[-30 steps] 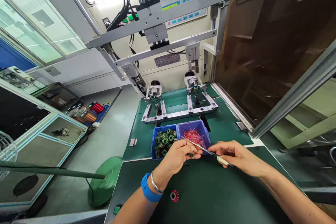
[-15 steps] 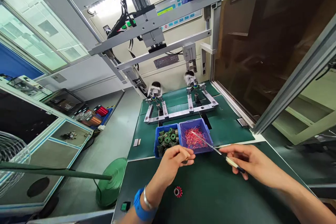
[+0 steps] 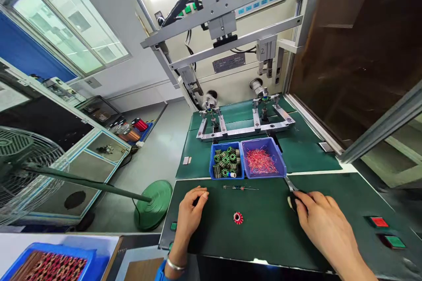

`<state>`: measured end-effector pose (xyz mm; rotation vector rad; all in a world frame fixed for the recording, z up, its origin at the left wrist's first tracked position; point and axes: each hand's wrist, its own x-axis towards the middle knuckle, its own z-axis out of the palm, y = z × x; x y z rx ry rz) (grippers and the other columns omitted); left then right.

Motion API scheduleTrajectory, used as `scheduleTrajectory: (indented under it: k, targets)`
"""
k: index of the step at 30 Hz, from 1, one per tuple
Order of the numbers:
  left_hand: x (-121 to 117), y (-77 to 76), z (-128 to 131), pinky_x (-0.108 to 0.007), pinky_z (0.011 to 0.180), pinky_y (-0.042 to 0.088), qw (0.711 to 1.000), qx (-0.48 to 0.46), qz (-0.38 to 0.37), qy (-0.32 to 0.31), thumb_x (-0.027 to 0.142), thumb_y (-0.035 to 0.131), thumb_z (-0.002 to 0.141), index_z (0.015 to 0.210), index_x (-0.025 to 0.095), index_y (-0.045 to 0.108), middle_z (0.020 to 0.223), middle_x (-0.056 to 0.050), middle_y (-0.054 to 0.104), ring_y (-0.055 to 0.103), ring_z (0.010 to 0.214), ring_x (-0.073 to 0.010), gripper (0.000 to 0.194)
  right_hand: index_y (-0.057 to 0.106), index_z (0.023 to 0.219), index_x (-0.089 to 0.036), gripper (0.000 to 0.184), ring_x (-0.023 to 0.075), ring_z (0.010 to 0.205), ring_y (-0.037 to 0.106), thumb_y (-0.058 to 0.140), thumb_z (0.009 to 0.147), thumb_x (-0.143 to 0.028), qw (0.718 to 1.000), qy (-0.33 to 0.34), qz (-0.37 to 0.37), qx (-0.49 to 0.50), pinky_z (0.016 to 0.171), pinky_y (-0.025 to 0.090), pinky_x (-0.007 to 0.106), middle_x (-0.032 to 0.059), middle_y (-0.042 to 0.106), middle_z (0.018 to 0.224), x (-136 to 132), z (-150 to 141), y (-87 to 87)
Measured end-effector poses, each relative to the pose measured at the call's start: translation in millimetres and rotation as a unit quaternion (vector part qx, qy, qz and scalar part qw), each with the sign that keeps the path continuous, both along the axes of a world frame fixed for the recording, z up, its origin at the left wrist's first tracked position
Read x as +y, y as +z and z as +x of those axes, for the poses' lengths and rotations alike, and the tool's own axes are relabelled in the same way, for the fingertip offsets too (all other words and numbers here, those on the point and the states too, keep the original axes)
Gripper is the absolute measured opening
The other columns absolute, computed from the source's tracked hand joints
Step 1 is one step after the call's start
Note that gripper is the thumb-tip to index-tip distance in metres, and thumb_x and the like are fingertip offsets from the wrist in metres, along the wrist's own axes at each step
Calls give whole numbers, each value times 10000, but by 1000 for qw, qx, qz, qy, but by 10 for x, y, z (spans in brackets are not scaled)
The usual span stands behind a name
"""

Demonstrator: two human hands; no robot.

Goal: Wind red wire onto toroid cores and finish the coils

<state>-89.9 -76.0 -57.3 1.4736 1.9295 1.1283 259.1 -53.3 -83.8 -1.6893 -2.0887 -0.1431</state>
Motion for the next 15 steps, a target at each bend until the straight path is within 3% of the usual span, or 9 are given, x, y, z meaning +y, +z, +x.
scheduleTrajectory:
  k: [3, 6, 9, 11, 13, 15]
  targets:
    - [-25, -63, 5, -477, 1012, 478, 1000, 1, 15, 15, 374, 652, 833, 800, 256, 779, 1017, -82, 780, 663, 1118, -297, 176, 762, 986, -98, 428, 316, 723, 624, 367, 942, -257, 1000, -28, -10, -3, 683, 543, 481, 150, 651, 823, 2, 18, -12]
    - [-31, -109, 37, -503, 1046, 449, 999, 0, 28, 23, 359, 656, 835, 823, 268, 787, 1010, -74, 781, 644, 1141, -296, 160, 744, 954, -129, 397, 299, 762, 634, 368, 934, -254, 998, -36, 4, 54, 669, 546, 451, 156, 623, 906, -54, -12, -6]
    - [-10, -133, 70, -528, 1070, 420, 999, 4, 33, 20, 343, 669, 827, 819, 277, 793, 1001, -71, 783, 626, 1156, -306, 141, 721, 964, -200, 285, 251, 827, 643, 452, 933, -288, 981, 82, -19, 173, 749, 564, 393, 115, 626, 926, -179, -352, 44]
    - [-8, -137, 79, -537, 1066, 418, 999, 8, 35, 15, 342, 671, 826, 803, 276, 791, 996, -73, 782, 619, 1161, -315, 139, 703, 1083, -209, 257, 265, 915, 631, 602, 874, -320, 957, 174, -93, 212, 815, 565, 401, 103, 640, 976, -250, -676, 94]
    - [-34, -129, 78, -539, 1054, 424, 999, 13, 36, 9, 343, 676, 822, 823, 268, 786, 1003, -78, 777, 618, 1158, -322, 133, 689, 1149, -202, 379, 293, 945, 604, 726, 778, -273, 938, 215, -172, 210, 843, 552, 453, 100, 642, 1003, -273, -942, 152]
    - [-88, -100, 92, -519, 1028, 445, 998, 9, 49, 25, 344, 695, 809, 918, 255, 773, 1049, -86, 757, 625, 1130, -316, 161, 710, 1080, -202, 337, 289, 926, 584, 746, 746, -184, 923, 230, -224, 213, 844, 534, 473, 88, 634, 977, -240, -1071, 215]
